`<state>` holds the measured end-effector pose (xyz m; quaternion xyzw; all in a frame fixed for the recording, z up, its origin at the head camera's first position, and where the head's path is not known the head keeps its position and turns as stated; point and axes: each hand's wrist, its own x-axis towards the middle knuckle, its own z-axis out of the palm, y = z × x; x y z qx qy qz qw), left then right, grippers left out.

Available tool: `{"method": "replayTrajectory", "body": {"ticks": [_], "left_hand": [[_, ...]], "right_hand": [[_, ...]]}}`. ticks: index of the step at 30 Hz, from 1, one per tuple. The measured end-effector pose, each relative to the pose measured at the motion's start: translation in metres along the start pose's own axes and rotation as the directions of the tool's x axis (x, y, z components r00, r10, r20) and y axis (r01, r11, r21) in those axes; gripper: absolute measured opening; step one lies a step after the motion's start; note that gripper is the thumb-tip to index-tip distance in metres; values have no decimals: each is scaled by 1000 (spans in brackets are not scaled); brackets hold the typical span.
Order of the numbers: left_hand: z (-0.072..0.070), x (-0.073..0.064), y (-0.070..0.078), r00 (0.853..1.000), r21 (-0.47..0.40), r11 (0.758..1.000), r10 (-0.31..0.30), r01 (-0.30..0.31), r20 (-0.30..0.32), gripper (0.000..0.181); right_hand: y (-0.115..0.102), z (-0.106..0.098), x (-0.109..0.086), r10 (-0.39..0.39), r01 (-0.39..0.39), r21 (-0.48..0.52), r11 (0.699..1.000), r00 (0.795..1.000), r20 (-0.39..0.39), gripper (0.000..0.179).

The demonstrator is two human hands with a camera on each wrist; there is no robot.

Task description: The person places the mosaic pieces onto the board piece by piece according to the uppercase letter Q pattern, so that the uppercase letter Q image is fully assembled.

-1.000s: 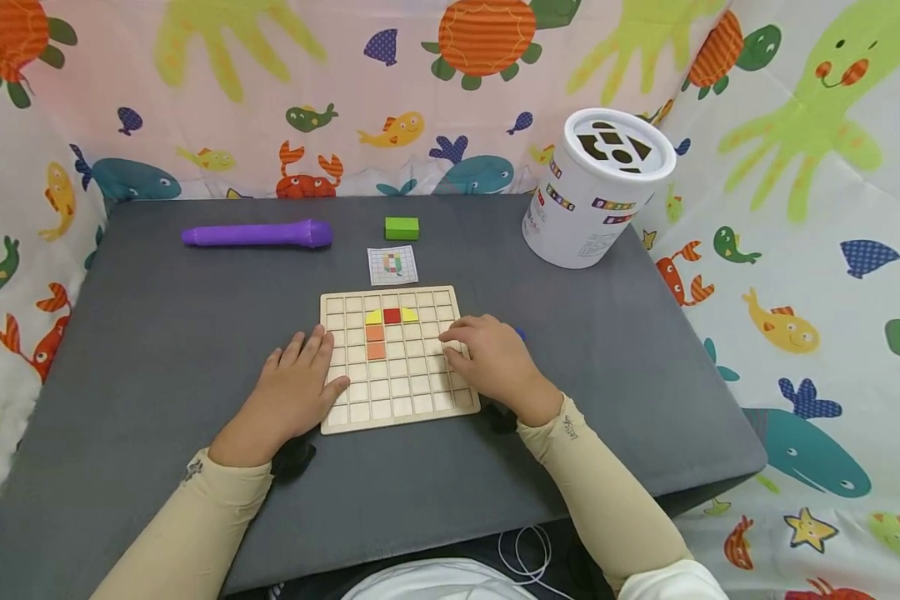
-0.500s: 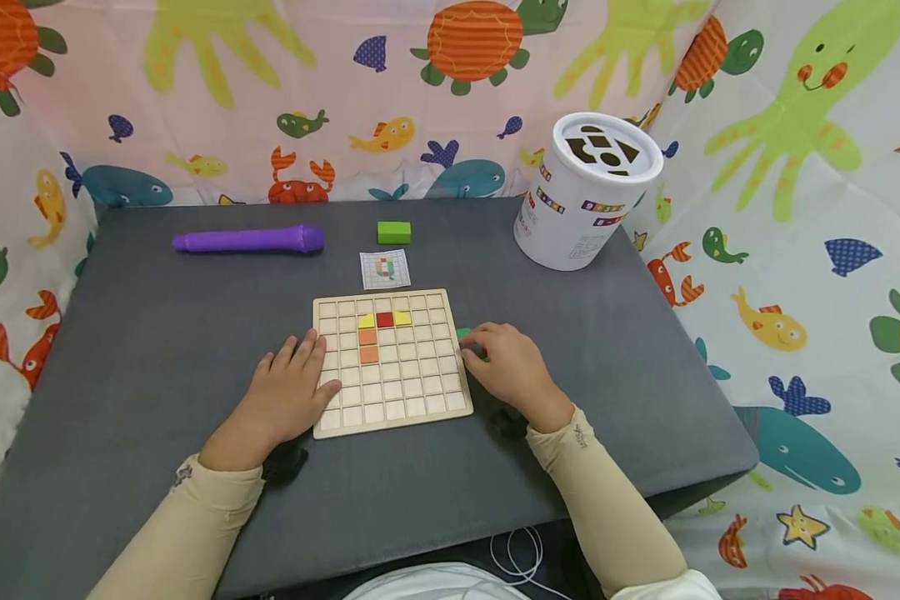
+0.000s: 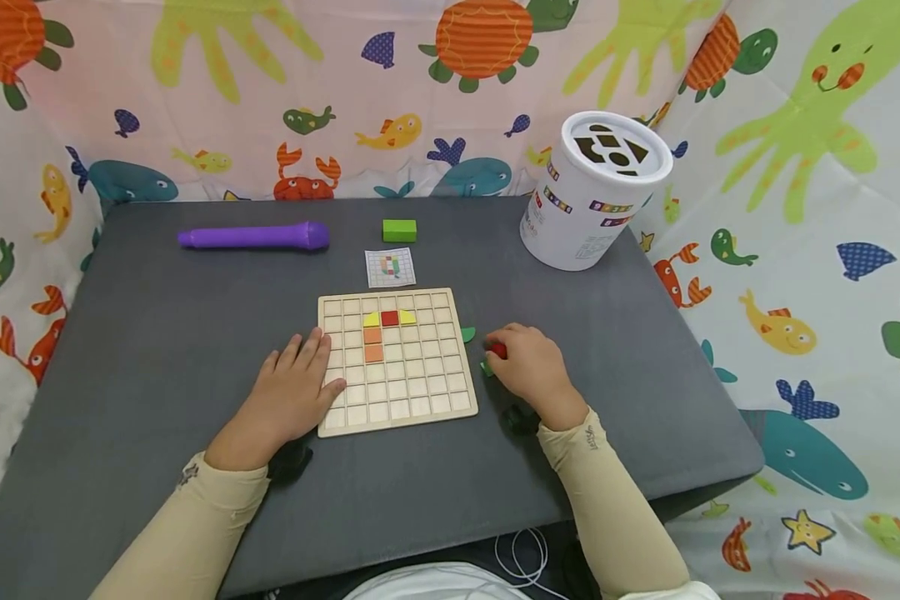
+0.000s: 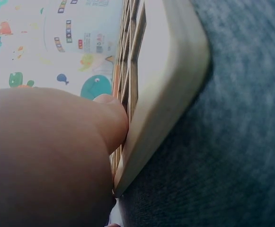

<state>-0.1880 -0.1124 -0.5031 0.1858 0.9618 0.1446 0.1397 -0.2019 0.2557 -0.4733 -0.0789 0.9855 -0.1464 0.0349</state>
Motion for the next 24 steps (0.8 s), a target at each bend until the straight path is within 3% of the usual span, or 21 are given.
{"method": "replayTrajectory", "body": {"ticks": [4,20,24], "left_hand": [[-2,-3,-1,1000,-4,1000,-12,12,10,77],[1,1,-7,999,6,1000,-23,23,28,78],[2,3,-8,999,10,1000,-26,26,20,78]], "right_hand": [[4,3,2,24,-23,-3,1000,998,60,30],[38,-13,-10,62,-64,31,997,995,73,40],[35,-12,-14,2,-4,33,999,998,69,38]]}}
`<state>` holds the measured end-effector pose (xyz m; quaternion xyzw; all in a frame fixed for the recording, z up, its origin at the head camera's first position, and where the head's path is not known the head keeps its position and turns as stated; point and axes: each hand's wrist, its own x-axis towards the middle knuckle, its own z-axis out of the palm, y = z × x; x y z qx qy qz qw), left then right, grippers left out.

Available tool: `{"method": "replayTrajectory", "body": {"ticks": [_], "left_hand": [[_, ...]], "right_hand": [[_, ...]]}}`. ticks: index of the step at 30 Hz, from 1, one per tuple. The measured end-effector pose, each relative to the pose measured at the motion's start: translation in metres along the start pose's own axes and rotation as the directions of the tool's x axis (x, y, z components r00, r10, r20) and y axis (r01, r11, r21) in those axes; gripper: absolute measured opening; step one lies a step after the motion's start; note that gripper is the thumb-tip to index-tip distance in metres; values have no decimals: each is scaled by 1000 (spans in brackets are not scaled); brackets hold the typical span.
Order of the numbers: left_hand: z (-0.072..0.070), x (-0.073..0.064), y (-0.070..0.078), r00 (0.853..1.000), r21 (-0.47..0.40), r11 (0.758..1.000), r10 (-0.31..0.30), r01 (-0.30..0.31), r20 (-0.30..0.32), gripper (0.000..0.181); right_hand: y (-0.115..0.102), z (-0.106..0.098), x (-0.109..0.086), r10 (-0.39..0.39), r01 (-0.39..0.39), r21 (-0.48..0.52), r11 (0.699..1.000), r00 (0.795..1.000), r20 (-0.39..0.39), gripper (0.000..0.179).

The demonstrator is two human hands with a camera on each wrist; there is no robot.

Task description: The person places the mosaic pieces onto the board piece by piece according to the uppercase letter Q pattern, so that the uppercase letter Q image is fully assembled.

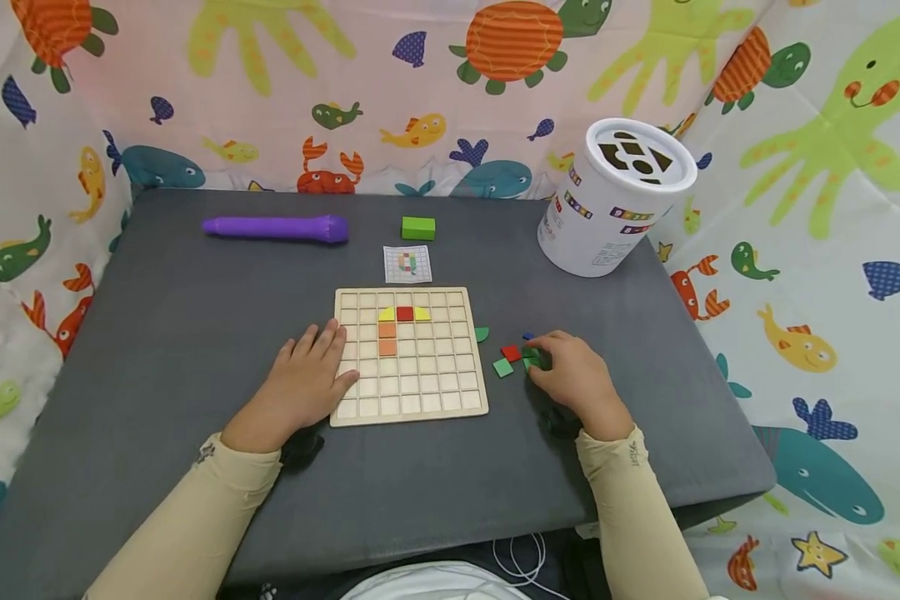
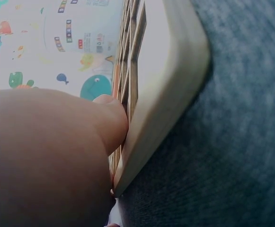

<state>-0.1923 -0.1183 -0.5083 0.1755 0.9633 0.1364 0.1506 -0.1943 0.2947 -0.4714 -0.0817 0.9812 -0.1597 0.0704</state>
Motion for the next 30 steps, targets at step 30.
{"method": "replayTrajectory", "body": {"ticks": [30], "left_hand": [[-5,-2,10,1000,-3,1000,6,-6,-30,78]], "right_hand": [[-26,13,-20,-312,311,-117,943,950,16,24]]}}
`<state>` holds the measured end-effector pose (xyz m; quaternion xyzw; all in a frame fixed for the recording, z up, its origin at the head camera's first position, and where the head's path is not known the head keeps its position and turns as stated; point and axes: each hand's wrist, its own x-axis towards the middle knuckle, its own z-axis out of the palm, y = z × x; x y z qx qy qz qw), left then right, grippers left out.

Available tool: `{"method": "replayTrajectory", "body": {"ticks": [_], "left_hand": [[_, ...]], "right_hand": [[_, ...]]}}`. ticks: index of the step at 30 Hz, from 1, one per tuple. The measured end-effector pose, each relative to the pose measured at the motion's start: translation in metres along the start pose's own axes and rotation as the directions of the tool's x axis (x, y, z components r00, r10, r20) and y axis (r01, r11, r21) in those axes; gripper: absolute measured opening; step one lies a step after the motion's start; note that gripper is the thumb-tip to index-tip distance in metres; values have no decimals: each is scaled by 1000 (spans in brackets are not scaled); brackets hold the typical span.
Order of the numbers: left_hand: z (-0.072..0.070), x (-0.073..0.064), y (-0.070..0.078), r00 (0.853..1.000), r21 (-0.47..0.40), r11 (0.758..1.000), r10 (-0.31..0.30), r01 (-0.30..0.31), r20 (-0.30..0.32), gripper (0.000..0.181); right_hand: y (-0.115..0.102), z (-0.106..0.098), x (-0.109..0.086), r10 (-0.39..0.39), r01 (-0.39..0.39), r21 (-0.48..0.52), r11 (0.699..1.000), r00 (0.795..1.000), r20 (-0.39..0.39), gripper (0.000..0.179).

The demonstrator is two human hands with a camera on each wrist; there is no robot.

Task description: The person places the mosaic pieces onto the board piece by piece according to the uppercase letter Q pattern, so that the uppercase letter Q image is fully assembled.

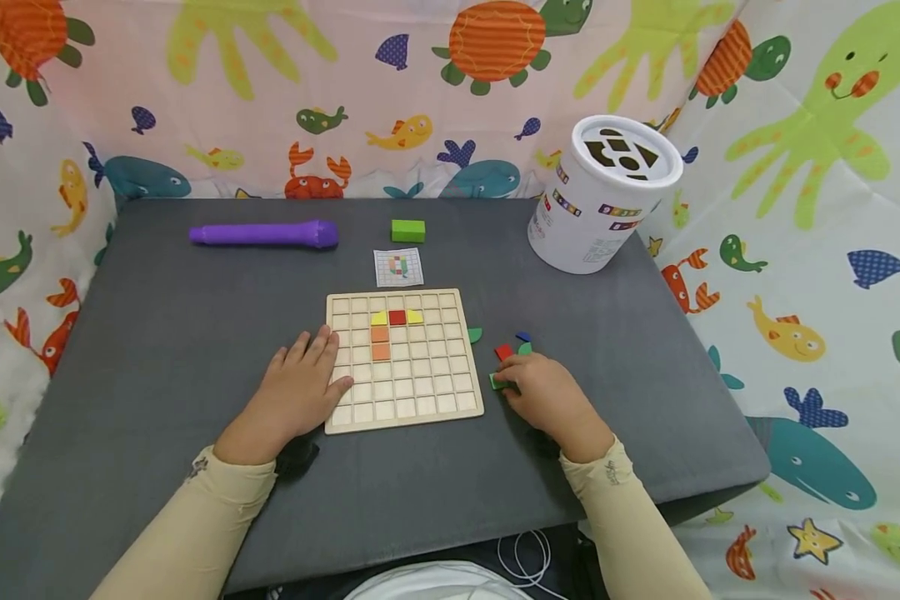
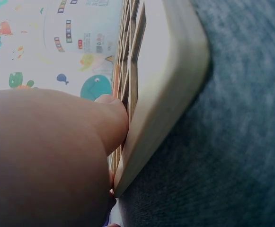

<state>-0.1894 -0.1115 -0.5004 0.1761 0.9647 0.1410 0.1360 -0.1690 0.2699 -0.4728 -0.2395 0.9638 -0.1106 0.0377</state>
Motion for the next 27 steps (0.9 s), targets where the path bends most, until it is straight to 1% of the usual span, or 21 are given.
{"method": "replayTrajectory", "body": {"ticks": [4,12,14,16,19,22,24,27], "left_hand": [[2,0,-1,1000,-15,1000,-2,2,12,78],[6,2,-8,1000,21,1000,-6,6,9,79],[6,4,-7,1000,23,1000,-3,3,12,79],[7,5,-6,1000,22,1000,-2,1,16,79],[7,4,-5,1000,20,1000,-1,1,15,79],[5,3,-5,1000,21,1000,-7,7,14,79],[3,2,-4,1000,20,1000,-13,13,13,79],[1,1,-3,1000,14,1000,-16,16,16,78]], "right_hand": [[-1,3,1,10,-10,-14,1000,1000,-17,22],[-5,3,5,37,-39,-30,999,998,-41,28],[-4,3,4,39,-41,-36,999,998,-47,27],[-3,2,3,36,-39,-38,999,997,-75,26],[-3,-5,5,15,-21,-37,999,989,-145,22],[-8,-12,14,-36,28,-43,999,978,-205,18],[-16,-16,23,-81,70,-60,996,975,-206,16],[-27,-17,39,-122,110,-79,991,979,-165,14]]}}
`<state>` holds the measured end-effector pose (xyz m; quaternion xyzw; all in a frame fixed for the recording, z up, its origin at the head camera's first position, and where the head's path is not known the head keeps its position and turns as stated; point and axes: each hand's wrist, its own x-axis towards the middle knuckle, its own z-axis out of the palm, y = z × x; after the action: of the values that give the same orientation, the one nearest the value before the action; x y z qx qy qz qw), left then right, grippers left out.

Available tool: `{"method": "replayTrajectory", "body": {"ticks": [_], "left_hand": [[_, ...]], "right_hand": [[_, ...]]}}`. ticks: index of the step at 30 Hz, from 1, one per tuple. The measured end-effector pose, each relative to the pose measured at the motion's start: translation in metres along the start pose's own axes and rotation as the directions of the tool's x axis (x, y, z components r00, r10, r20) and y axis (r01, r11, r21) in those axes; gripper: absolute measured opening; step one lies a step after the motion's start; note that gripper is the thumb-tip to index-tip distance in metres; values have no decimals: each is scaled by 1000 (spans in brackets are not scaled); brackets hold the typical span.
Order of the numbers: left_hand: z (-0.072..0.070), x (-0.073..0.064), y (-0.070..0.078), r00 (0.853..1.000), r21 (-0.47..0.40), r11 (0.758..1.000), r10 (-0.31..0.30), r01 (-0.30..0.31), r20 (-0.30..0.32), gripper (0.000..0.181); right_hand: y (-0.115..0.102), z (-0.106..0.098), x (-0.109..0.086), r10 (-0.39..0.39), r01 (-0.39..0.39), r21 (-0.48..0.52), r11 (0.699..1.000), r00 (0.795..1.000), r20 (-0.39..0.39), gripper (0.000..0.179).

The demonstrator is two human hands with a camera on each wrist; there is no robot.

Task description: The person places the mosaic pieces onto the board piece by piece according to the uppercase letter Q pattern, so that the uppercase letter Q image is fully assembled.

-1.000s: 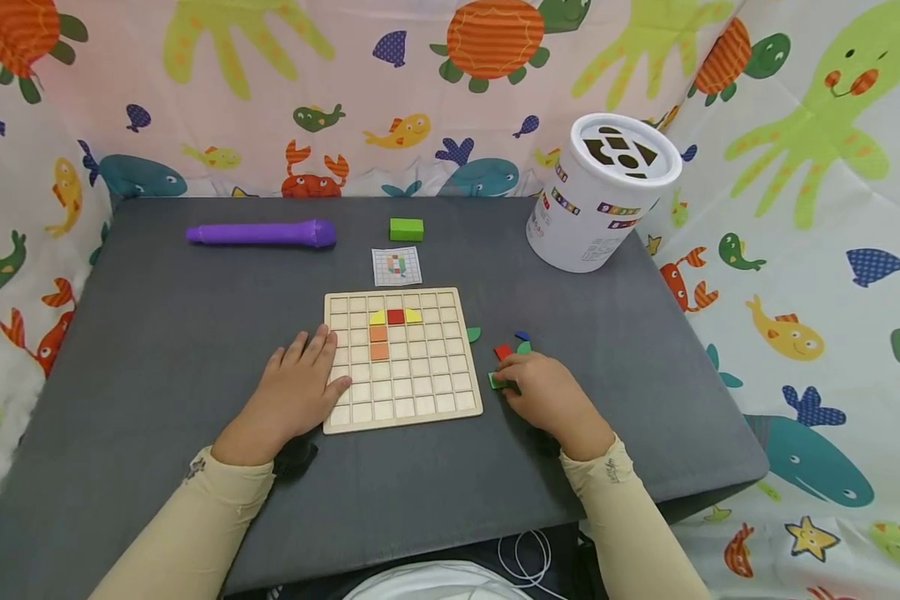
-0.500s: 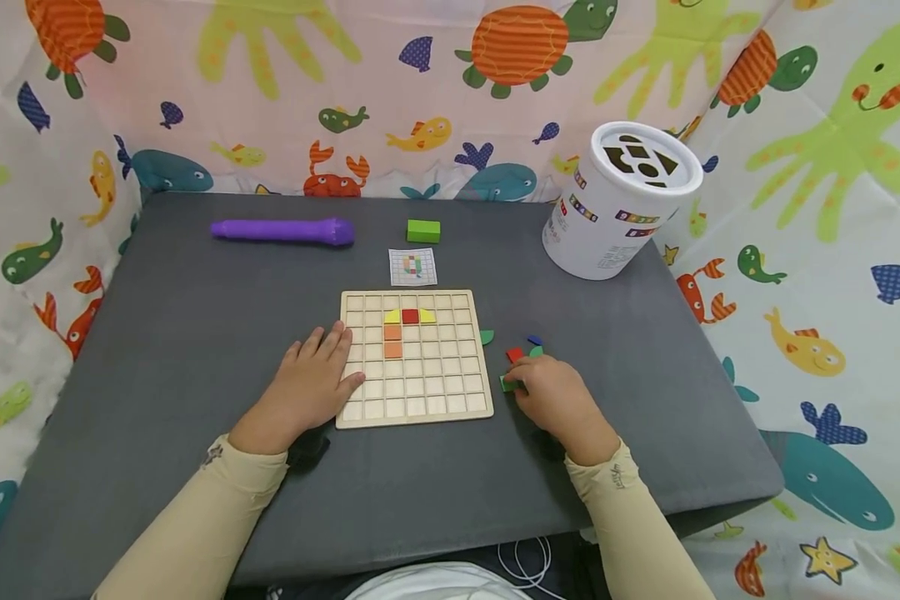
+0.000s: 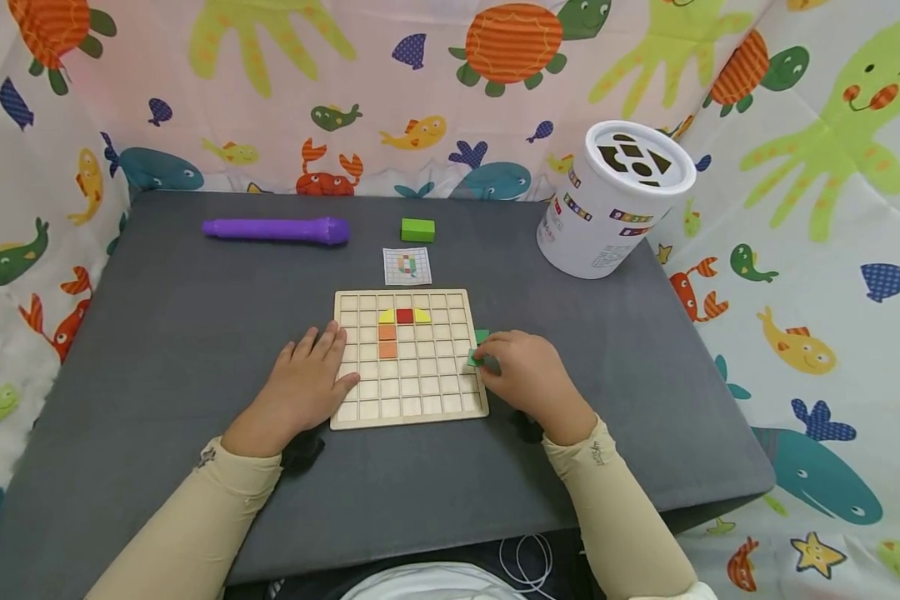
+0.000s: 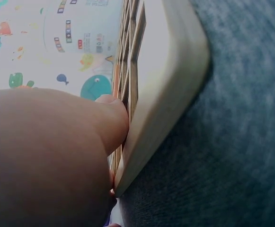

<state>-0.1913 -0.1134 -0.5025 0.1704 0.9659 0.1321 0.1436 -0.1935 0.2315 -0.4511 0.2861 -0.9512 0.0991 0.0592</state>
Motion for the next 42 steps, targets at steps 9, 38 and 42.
{"method": "replayTrajectory", "body": {"ticks": [9,38,42], "left_hand": [[2,-1,-5,1000,-3,1000,-5,5,4,79],[-1,-1,-2,1000,-11,1000,-5,5,-14,79],[-2,-1,1,1000,-13,1000,3,-3,-8,78]], "right_hand": [[-16,23,61,-14,16,-12,1000,987,163,15],[-3,-3,13,98,-135,147,980,968,233,34],[22,-11,-20,205,-234,140,962,959,198,36]]}}
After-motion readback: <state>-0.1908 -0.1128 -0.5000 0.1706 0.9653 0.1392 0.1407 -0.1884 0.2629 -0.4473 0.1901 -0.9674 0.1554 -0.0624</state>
